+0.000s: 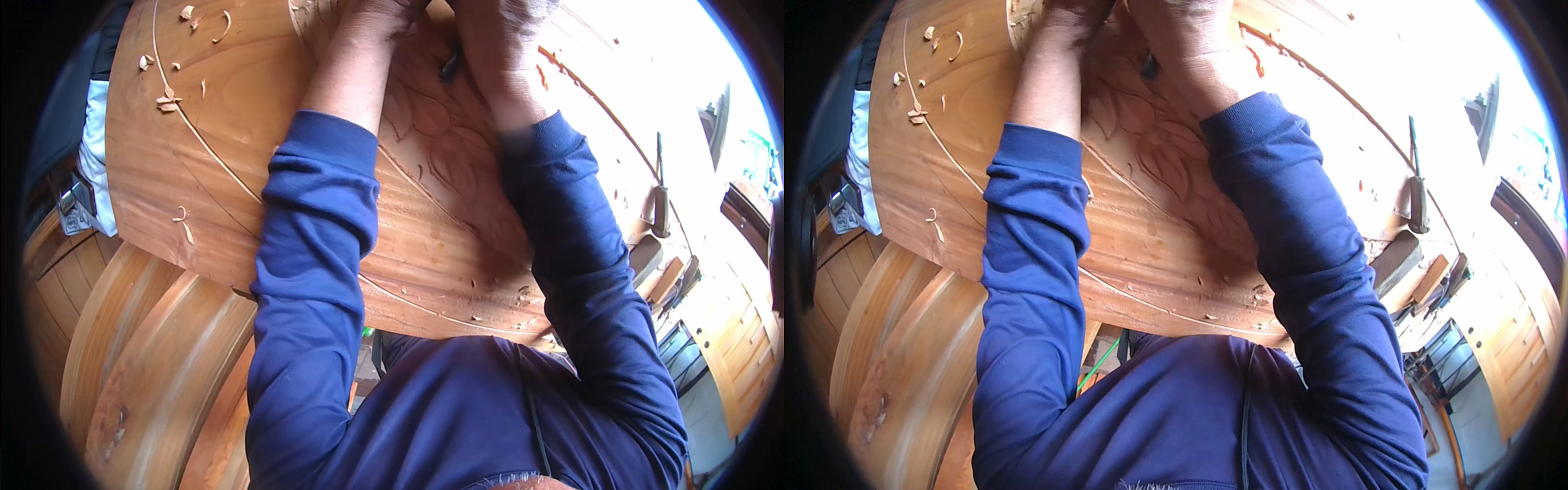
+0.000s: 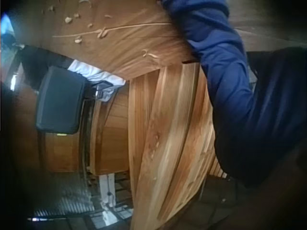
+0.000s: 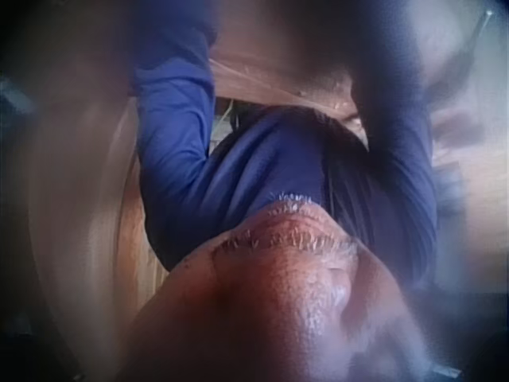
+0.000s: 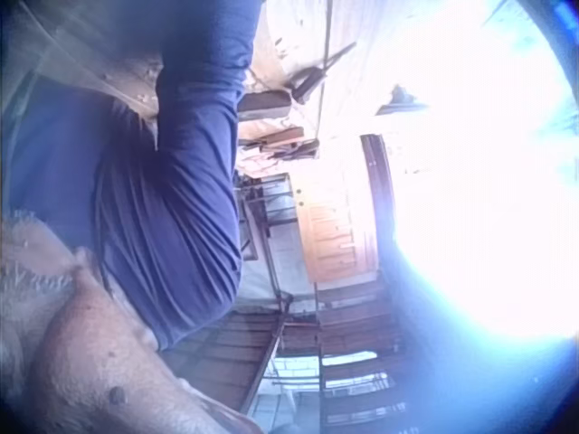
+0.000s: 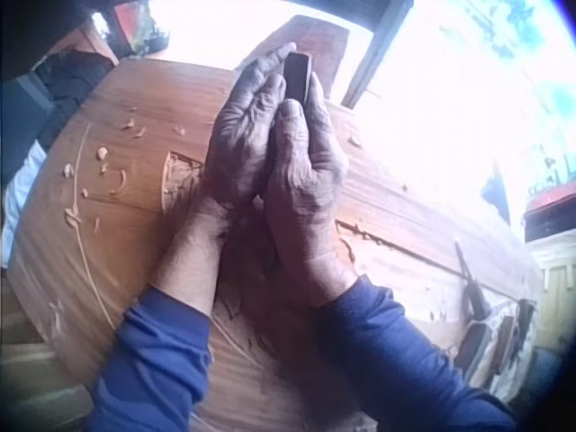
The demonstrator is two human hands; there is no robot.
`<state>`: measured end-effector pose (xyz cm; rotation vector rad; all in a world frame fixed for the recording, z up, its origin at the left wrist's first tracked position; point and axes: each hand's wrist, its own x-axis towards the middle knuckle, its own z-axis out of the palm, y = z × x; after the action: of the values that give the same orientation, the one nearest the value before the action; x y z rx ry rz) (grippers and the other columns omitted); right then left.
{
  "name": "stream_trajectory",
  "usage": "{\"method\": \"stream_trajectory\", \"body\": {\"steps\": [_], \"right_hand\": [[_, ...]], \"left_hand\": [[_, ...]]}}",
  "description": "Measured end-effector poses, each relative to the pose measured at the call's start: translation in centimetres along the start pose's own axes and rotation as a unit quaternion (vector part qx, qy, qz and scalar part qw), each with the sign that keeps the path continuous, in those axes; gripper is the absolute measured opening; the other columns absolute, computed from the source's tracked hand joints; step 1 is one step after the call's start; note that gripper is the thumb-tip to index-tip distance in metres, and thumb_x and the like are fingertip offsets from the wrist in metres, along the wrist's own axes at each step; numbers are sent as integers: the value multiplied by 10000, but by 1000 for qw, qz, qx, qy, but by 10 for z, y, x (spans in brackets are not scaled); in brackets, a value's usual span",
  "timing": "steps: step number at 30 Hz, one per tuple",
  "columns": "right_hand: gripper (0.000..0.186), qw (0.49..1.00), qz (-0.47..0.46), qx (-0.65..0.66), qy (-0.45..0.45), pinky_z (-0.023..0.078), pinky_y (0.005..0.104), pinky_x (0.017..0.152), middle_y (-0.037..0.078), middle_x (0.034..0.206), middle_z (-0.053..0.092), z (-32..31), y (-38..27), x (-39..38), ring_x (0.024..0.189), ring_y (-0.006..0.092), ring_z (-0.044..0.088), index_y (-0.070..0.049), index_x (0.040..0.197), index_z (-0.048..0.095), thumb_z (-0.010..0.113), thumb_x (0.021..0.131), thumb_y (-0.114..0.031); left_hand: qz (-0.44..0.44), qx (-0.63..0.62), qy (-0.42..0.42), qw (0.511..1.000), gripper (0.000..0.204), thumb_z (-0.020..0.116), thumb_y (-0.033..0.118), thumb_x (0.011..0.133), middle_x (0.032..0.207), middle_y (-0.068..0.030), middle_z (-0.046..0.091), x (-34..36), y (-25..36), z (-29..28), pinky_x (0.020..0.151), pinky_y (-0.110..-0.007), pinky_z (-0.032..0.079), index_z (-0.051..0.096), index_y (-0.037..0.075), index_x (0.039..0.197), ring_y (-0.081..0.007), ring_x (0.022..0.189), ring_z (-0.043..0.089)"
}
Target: The person carves decorative floral patterns into a large wooden panel using various chisels and a wooden mallet.
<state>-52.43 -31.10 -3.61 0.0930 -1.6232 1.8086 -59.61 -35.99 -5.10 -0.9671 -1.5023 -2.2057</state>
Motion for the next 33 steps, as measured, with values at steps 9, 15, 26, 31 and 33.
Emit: {"method": "stream_trajectory", "body": {"steps": [9,15,26,31,33], "right_hand": [[452,958,136,231,105,505,232,684,60,991,660,-15,-33,-9,827,109,618,5,1528,457,470,1119,-188],[414,990,110,69,57,327,206,417,-54,660,460,-16,-15,0,492,24,384,-43,1485,499,477,1116,-231],[413,991,67,105,45,497,214,748,36,1096,658,11,-8,-8,875,65,592,6,1499,489,462,1118,-152],[448,296,7,955,-13,508,236,1018,163,1460,571,14,25,5,1190,159,634,38,1537,415,430,1108,-91],[450,63,-36,995,-71,487,241,1060,177,1465,567,34,36,15,1220,175,627,51,1532,413,437,1104,-87]], "left_hand": [[-115,-13,-88,989,431,480,277,1120,1355,-78,630,-9,8,7,1048,-288,469,510,68,1496,-142,1210,587],[-149,0,-63,987,584,461,434,1112,1301,-115,659,-2,17,-8,905,-261,547,405,86,1577,-161,1135,638],[-67,-3,-62,996,602,468,429,1104,1319,-152,653,-5,4,-6,947,-291,548,398,61,1576,-207,1160,651],[-72,-17,-77,994,603,475,424,1100,1322,-166,653,-5,-7,14,957,-302,549,401,55,1572,-223,1155,660],[-75,-24,-90,993,604,478,422,1099,1323,-171,653,2,-5,26,960,-306,549,401,53,1570,-229,1153,663]]}}
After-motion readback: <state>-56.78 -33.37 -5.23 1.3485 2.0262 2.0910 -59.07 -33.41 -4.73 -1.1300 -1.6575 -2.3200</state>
